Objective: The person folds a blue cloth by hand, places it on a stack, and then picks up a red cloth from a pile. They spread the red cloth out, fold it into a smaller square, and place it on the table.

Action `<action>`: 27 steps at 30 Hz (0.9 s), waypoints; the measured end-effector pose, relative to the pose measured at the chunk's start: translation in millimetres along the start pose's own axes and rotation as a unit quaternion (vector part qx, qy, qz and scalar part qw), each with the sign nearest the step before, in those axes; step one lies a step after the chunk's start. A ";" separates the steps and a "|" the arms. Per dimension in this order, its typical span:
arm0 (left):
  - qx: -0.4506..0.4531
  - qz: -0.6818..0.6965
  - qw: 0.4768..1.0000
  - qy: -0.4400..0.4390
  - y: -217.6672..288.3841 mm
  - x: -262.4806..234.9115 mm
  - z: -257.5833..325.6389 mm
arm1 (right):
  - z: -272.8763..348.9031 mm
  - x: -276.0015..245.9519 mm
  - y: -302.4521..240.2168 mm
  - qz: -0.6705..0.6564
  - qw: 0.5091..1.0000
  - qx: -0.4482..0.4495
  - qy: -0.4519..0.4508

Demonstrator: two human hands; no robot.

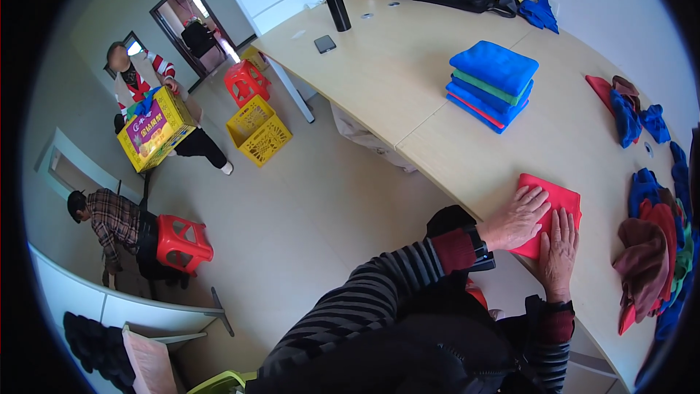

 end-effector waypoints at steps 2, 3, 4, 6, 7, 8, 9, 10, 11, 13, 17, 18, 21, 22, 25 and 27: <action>-0.005 0.010 1.000 0.000 -1.2 0.6 -0.6 | 0.7 -0.1 0.7 0.007 1.000 0.010 -0.010; -0.010 0.012 1.000 -0.009 -2.7 0.7 -0.2 | 1.1 -0.8 1.1 0.009 1.000 0.016 -0.016; -0.015 0.014 1.000 -0.019 -4.4 0.6 0.2 | 1.5 -1.4 1.3 0.011 1.000 0.020 -0.021; -0.021 0.016 0.999 -0.029 -8.2 0.5 -2.6 | 1.1 -3.7 1.0 0.012 0.999 0.025 -0.027; -0.026 0.018 0.999 -0.028 -11.3 0.1 -4.0 | 0.8 -4.8 0.4 0.014 0.999 0.028 -0.026; -0.032 0.020 0.999 -0.027 -14.6 -0.8 -5.0 | 0.8 -5.3 -0.4 0.016 0.999 0.031 -0.024; -0.038 0.023 0.999 -0.027 -17.8 -1.8 -5.3 | 1.0 -5.2 -1.4 0.018 0.999 0.032 -0.023; -0.039 0.025 0.999 -0.029 -19.3 -3.1 -6.2 | 2.1 -7.1 -2.7 0.018 0.999 0.034 -0.026; -0.045 0.021 0.998 -0.030 -21.0 -4.6 -6.7 | 3.3 -8.9 -4.4 0.014 0.999 0.037 -0.023; -0.056 0.013 0.998 -0.033 -23.1 -8.1 -5.6 | 6.4 -12.7 -8.9 0.006 0.999 0.046 -0.018; -0.048 0.039 0.998 -0.009 -17.7 -1.9 -11.0 | 18.9 -18.3 -4.6 -0.013 0.998 0.060 0.024; -0.054 0.017 0.998 0.001 -20.9 -2.4 -10.5 | 19.1 -17.6 -5.5 -0.031 0.997 0.050 0.040; -0.048 0.014 0.999 -0.012 -19.5 0.5 -18.2 | 21.2 -21.9 0.3 -0.059 0.994 0.067 0.069; -0.030 -0.002 0.999 -0.014 -18.4 -1.4 -21.6 | 21.3 -22.1 4.0 -0.071 0.992 0.076 0.077; -0.049 0.019 0.997 -0.056 -33.7 -9.5 -17.5 | 17.5 -19.5 11.2 -0.129 0.987 0.039 0.086; -0.038 0.038 0.995 -0.085 -32.6 -11.0 -15.9 | 24.0 -28.4 35.4 -0.178 0.977 -0.001 0.113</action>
Point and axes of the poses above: each hand's wrist, its own z-axis away from the middle knuckle, its own x-axis out of the palm, y = z × x, the point moved 2 cm from there along -z, towards the middle knuckle, and after that the axes turned 9 degrees about -x, right-handed, at the moved point
